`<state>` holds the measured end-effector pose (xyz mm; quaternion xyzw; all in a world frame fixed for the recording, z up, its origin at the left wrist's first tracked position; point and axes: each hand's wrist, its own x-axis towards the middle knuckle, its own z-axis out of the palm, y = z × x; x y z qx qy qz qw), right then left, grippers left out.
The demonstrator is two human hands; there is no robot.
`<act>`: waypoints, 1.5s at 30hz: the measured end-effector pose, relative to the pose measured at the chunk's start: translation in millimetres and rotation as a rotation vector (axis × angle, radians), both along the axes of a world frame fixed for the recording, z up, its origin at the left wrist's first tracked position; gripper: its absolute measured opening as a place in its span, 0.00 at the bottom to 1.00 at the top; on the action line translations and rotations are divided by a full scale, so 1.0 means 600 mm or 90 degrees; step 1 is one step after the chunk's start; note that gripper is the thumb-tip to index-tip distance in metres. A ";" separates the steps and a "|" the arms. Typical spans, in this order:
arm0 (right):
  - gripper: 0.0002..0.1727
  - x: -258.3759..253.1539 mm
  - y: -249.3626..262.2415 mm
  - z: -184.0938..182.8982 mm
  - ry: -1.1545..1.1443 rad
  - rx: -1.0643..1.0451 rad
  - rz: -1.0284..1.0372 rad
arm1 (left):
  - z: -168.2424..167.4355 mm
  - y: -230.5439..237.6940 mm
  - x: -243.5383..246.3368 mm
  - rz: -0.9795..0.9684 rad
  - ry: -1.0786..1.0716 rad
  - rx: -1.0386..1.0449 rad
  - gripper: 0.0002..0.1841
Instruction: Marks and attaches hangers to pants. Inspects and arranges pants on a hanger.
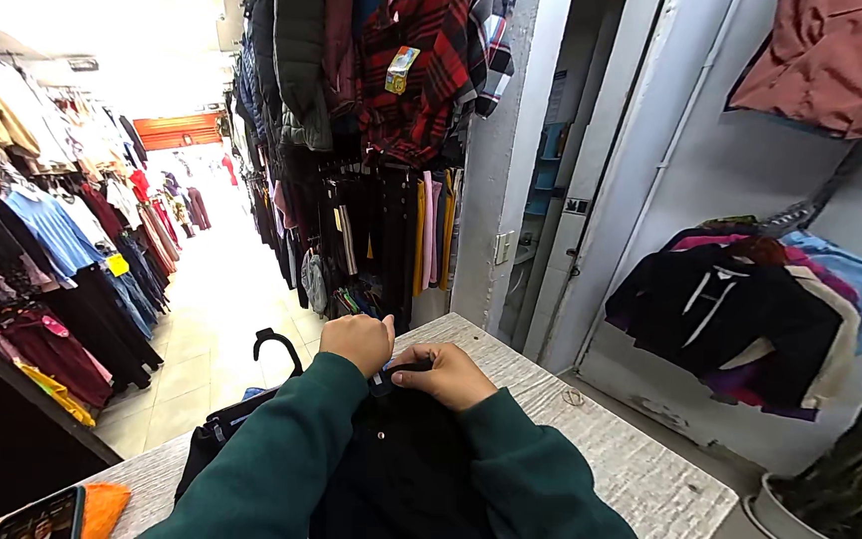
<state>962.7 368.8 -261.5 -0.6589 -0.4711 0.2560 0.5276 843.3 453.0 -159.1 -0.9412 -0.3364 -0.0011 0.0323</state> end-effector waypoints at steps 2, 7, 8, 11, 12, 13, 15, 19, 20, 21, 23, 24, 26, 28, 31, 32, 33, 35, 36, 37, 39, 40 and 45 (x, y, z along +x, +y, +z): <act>0.06 -0.009 0.003 0.000 -0.046 0.007 -0.051 | 0.000 0.001 0.001 0.001 0.022 -0.016 0.36; 0.06 -0.023 0.009 0.000 -0.101 0.024 -0.114 | -0.001 -0.007 0.004 0.003 0.030 -0.052 0.35; 0.06 -0.024 0.009 -0.001 -0.104 0.032 -0.117 | -0.001 -0.006 0.005 0.003 0.032 -0.059 0.35; 0.07 -0.011 -0.002 -0.007 -0.141 0.075 -0.087 | -0.010 -0.010 0.005 -0.027 -0.015 -0.082 0.29; 0.08 -0.003 -0.002 -0.014 -0.157 0.095 -0.060 | -0.013 -0.012 0.002 -0.041 -0.033 -0.099 0.26; 0.09 0.005 0.000 -0.023 -0.170 0.111 -0.026 | -0.017 -0.011 -0.004 -0.061 -0.043 -0.108 0.23; 0.09 0.023 0.007 -0.038 -0.186 0.126 0.009 | -0.025 -0.008 -0.017 -0.081 -0.100 -0.125 0.22; 0.10 0.033 0.002 -0.047 -0.113 0.080 -0.009 | -0.054 -0.006 -0.042 -0.128 -0.277 -0.077 0.17; 0.09 0.029 -0.001 -0.044 -0.095 0.073 -0.019 | -0.055 -0.015 -0.058 -0.141 -0.272 -0.054 0.15; 0.09 0.027 -0.003 -0.042 -0.082 0.069 -0.023 | -0.052 -0.020 -0.073 -0.139 -0.229 -0.071 0.15; 0.13 0.033 -0.004 -0.043 -0.070 0.062 0.000 | -0.066 -0.015 -0.091 -0.107 -0.153 -0.144 0.16; 0.16 0.039 -0.002 -0.045 -0.079 0.063 0.021 | -0.079 -0.007 -0.097 -0.087 -0.128 -0.180 0.17; 0.19 0.043 0.000 -0.044 -0.105 0.070 0.046 | -0.109 0.017 -0.104 -0.068 -0.117 -0.246 0.19; 0.18 0.042 -0.001 -0.039 -0.110 0.086 0.061 | -0.128 0.032 -0.107 -0.080 -0.146 -0.284 0.22; 0.18 0.040 -0.003 -0.041 -0.100 0.119 0.086 | -0.149 0.033 -0.108 -0.096 -0.163 -0.295 0.23; 0.17 0.039 -0.003 -0.041 -0.101 0.123 0.087 | -0.154 0.034 -0.107 -0.098 -0.170 -0.297 0.24; 0.17 0.037 -0.001 -0.042 -0.104 0.125 0.087 | -0.157 0.036 -0.107 -0.095 -0.185 -0.311 0.24; 0.17 0.027 0.000 -0.038 -0.118 0.125 0.071 | -0.160 0.041 -0.108 -0.085 -0.226 -0.352 0.25; 0.17 0.018 -0.001 -0.033 -0.125 0.123 0.061 | -0.161 0.043 -0.109 -0.089 -0.244 -0.370 0.26; 0.18 0.009 -0.001 -0.028 -0.125 0.119 0.049 | -0.163 0.045 -0.109 -0.101 -0.252 -0.381 0.25; 0.18 -0.010 -0.003 -0.017 -0.110 0.108 0.027 | -0.164 0.050 -0.108 -0.128 -0.250 -0.396 0.24; 0.18 -0.021 -0.005 -0.010 -0.096 0.104 0.017 | -0.162 0.051 -0.110 -0.134 -0.247 -0.405 0.23; 0.18 -0.044 -0.013 0.008 -0.121 0.028 -0.011 | -0.163 0.052 -0.116 -0.146 -0.294 -0.422 0.21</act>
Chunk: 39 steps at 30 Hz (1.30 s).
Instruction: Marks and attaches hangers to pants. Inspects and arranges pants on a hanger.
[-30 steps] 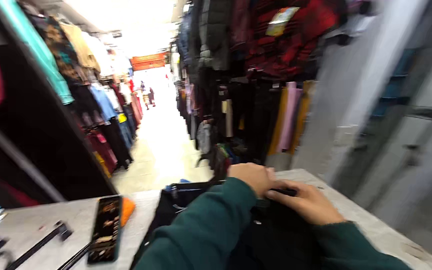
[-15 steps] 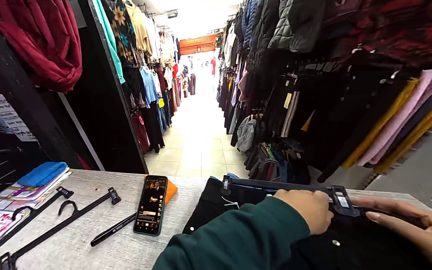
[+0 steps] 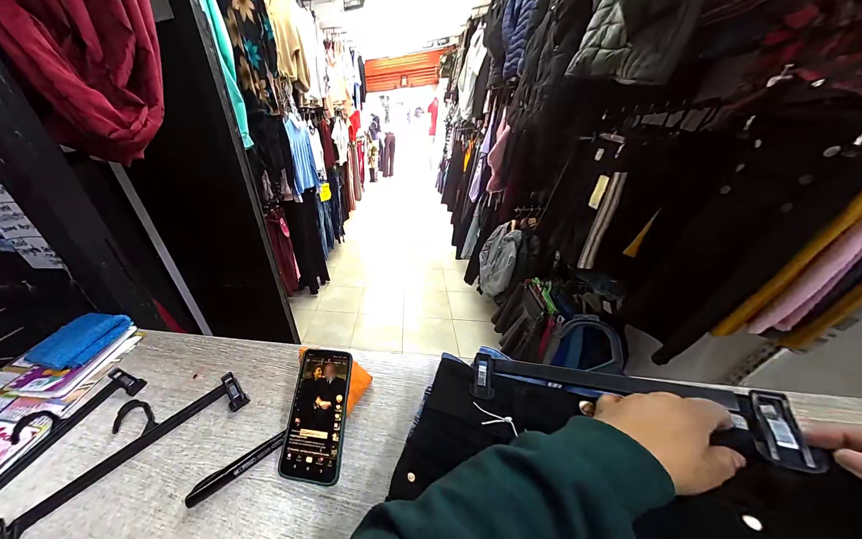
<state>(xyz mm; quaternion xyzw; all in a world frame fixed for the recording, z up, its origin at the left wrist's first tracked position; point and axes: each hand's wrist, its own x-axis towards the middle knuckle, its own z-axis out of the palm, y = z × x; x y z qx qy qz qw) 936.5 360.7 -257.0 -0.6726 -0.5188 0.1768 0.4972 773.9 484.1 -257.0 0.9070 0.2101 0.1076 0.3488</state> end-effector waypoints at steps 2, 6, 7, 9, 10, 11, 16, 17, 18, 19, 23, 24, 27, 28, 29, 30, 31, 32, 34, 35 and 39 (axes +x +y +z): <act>0.18 0.007 -0.002 -0.003 -0.016 -0.007 -0.009 | 0.001 -0.004 -0.001 0.013 -0.017 -0.015 0.21; 0.18 0.028 -0.001 -0.013 0.011 0.062 0.021 | 0.006 -0.006 -0.005 -0.010 -0.060 -0.043 0.22; 0.19 0.030 0.000 -0.009 0.021 0.060 0.030 | 0.006 -0.005 -0.006 -0.028 -0.082 -0.045 0.21; 0.18 0.043 0.011 0.005 0.036 0.033 0.050 | 0.012 -0.003 -0.008 -0.059 -0.107 -0.051 0.19; 0.19 0.050 0.018 0.016 0.031 0.007 0.058 | 0.016 -0.004 -0.009 -0.068 -0.101 -0.049 0.18; 0.20 0.057 0.026 0.026 0.011 -0.021 0.064 | 0.018 -0.004 -0.011 -0.072 -0.091 -0.043 0.19; 0.15 0.077 0.073 0.052 -0.144 -0.176 0.076 | -0.001 0.005 -0.014 -0.028 -0.080 0.023 0.22; 0.16 0.075 0.073 0.051 -0.148 -0.186 0.070 | 0.000 0.006 -0.013 -0.028 -0.069 0.030 0.23; 0.16 0.071 0.070 0.049 -0.143 -0.184 0.066 | 0.003 0.006 -0.013 -0.033 -0.056 0.030 0.23; 0.16 0.065 0.066 0.048 -0.125 -0.163 0.067 | 0.009 0.007 -0.012 -0.040 -0.042 0.023 0.24; 0.13 0.048 0.055 0.047 -0.098 -0.106 0.084 | 0.036 -0.001 -0.016 -0.031 0.011 -0.045 0.21; 0.13 0.045 0.052 0.051 -0.117 -0.090 0.083 | 0.040 -0.005 -0.017 -0.023 0.007 -0.048 0.20; 0.12 0.035 0.045 0.059 -0.187 -0.030 0.071 | 0.050 -0.012 -0.020 -0.020 -0.004 -0.037 0.18; 0.12 0.031 0.043 0.061 -0.210 -0.011 0.063 | 0.053 -0.012 -0.021 -0.031 0.012 -0.025 0.19; 0.12 0.028 0.042 0.061 -0.231 0.009 0.055 | 0.053 -0.012 -0.021 -0.046 0.036 -0.005 0.20; 0.11 0.026 0.042 0.059 -0.245 0.030 0.044 | 0.053 -0.012 -0.020 -0.064 0.070 0.016 0.22; 0.11 0.024 0.043 0.055 -0.256 0.050 0.035 | 0.050 -0.014 -0.018 -0.080 0.109 0.035 0.25; 0.11 0.023 0.043 0.051 -0.263 0.068 0.028 | 0.047 -0.016 -0.017 -0.084 0.145 0.049 0.27; 0.11 0.022 0.044 0.049 -0.282 0.086 0.026 | 0.042 -0.019 -0.013 -0.067 0.183 0.066 0.29; 0.11 0.021 0.044 0.050 -0.290 0.091 0.024 | 0.042 -0.019 -0.013 -0.062 0.189 0.067 0.29; 0.11 0.023 0.046 0.053 -0.318 0.132 0.011 | 0.039 -0.017 -0.009 -0.047 0.182 0.055 0.27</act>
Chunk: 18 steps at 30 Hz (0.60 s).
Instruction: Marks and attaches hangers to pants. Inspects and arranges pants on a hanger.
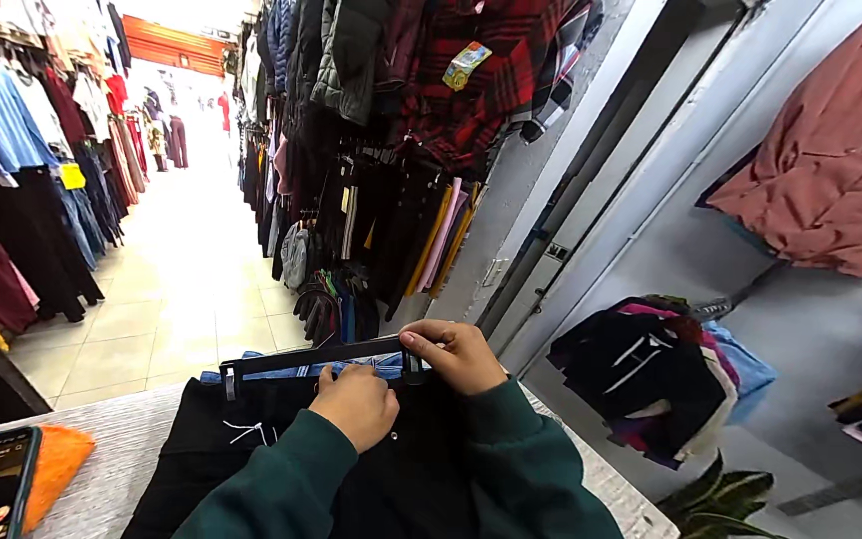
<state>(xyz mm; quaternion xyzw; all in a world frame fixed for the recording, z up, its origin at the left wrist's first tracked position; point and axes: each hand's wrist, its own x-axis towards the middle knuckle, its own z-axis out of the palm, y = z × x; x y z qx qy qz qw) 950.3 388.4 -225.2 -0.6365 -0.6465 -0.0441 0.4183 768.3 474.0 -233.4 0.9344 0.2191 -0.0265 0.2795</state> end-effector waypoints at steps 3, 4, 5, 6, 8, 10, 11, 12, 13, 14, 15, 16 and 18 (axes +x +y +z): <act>0.12 0.000 0.003 -0.002 -0.027 0.036 0.015 | -0.008 0.000 0.004 0.037 0.011 0.004 0.27; 0.12 0.002 0.004 -0.003 -0.032 0.035 0.017 | -0.010 -0.001 0.006 0.053 0.017 0.013 0.27; 0.13 0.003 0.004 -0.003 -0.032 0.027 0.018 | -0.013 -0.001 0.008 0.069 0.020 0.028 0.26; 0.13 0.005 0.004 -0.003 -0.025 0.012 0.020 | -0.014 -0.001 0.009 0.089 0.019 0.043 0.25; 0.14 0.004 0.001 0.000 0.006 -0.027 0.016 | -0.012 0.001 0.009 0.143 0.018 0.062 0.24; 0.14 0.000 0.000 0.004 0.041 -0.047 0.012 | -0.006 0.006 0.007 0.176 0.029 0.057 0.25; 0.13 0.000 0.001 0.002 0.050 -0.043 0.012 | -0.001 0.010 0.004 0.178 0.024 0.046 0.25; 0.12 0.002 0.003 0.000 0.058 -0.035 0.015 | 0.004 0.012 0.002 0.175 0.015 0.027 0.25; 0.11 0.002 0.002 0.000 0.063 -0.025 0.018 | 0.010 0.013 -0.001 0.169 0.007 0.008 0.25; 0.10 0.000 0.000 0.002 0.067 -0.015 0.018 | 0.015 0.014 -0.004 0.162 -0.007 -0.009 0.25; 0.10 -0.002 -0.002 0.006 0.066 -0.003 0.017 | 0.020 0.014 -0.007 0.154 -0.025 -0.028 0.23; 0.10 -0.004 -0.005 0.009 0.062 0.010 0.017 | 0.024 0.013 -0.010 0.148 -0.052 -0.047 0.20; 0.10 -0.006 -0.009 0.013 0.049 0.048 0.029 | 0.030 0.008 -0.014 0.134 -0.107 -0.077 0.15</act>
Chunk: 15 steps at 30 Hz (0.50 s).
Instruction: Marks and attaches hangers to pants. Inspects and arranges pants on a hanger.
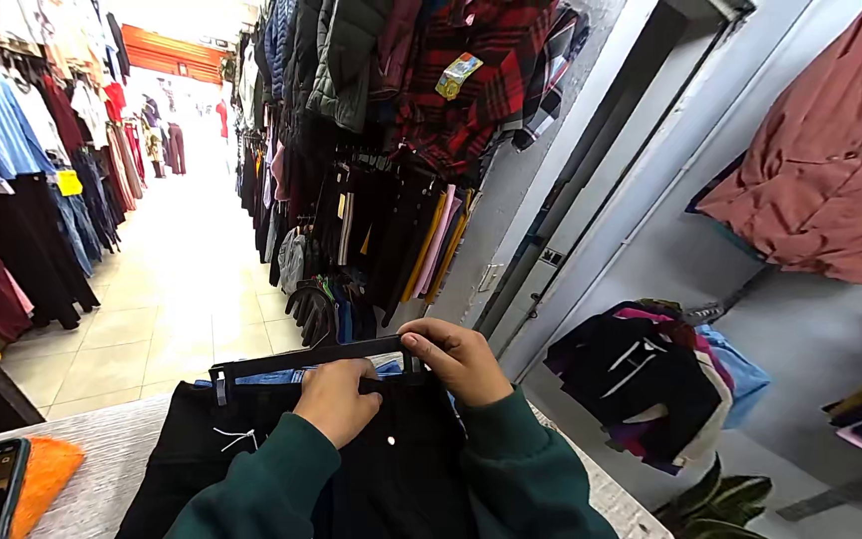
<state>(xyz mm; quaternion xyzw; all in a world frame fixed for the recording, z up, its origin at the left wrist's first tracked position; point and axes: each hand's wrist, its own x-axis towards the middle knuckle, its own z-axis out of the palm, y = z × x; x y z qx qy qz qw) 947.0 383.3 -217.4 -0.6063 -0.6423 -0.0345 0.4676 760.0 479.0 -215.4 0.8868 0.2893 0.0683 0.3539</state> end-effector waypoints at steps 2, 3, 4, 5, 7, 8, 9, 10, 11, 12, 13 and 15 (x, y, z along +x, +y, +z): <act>0.09 -0.002 -0.002 0.000 -0.013 0.035 0.012 | 0.008 -0.005 -0.005 -0.022 -0.003 -0.002 0.14; 0.10 -0.002 -0.002 0.000 -0.021 0.040 0.013 | 0.009 -0.005 -0.006 -0.034 0.011 0.004 0.14; 0.10 -0.001 -0.001 -0.003 -0.027 0.041 0.013 | 0.008 -0.005 -0.006 -0.046 0.032 0.017 0.15; 0.10 0.000 0.002 -0.006 -0.027 0.037 0.012 | 0.005 -0.005 -0.004 -0.052 0.063 0.032 0.18; 0.10 0.004 0.008 -0.014 -0.013 0.017 0.009 | -0.004 -0.004 0.002 -0.052 0.133 0.057 0.25; 0.10 0.006 0.010 -0.016 -0.006 0.005 0.006 | -0.008 -0.002 0.005 -0.048 0.163 0.058 0.27; 0.10 0.008 0.011 -0.018 0.001 -0.004 0.004 | -0.010 0.000 0.008 -0.042 0.178 0.057 0.29; 0.10 0.010 0.012 -0.019 0.005 -0.007 0.005 | -0.011 0.001 0.009 -0.036 0.181 0.054 0.31; 0.10 0.010 0.012 -0.018 0.007 -0.007 0.007 | -0.009 0.001 0.009 -0.034 0.173 0.051 0.32; 0.10 0.008 0.010 -0.016 0.002 -0.001 0.010 | -0.006 0.000 0.007 -0.037 0.161 0.053 0.33; 0.10 0.005 0.006 -0.012 -0.006 0.007 0.014 | -0.002 -0.003 0.004 -0.045 0.146 0.060 0.32; 0.10 -0.003 -0.004 0.001 -0.030 0.033 0.020 | 0.011 -0.012 -0.006 -0.061 0.104 0.083 0.27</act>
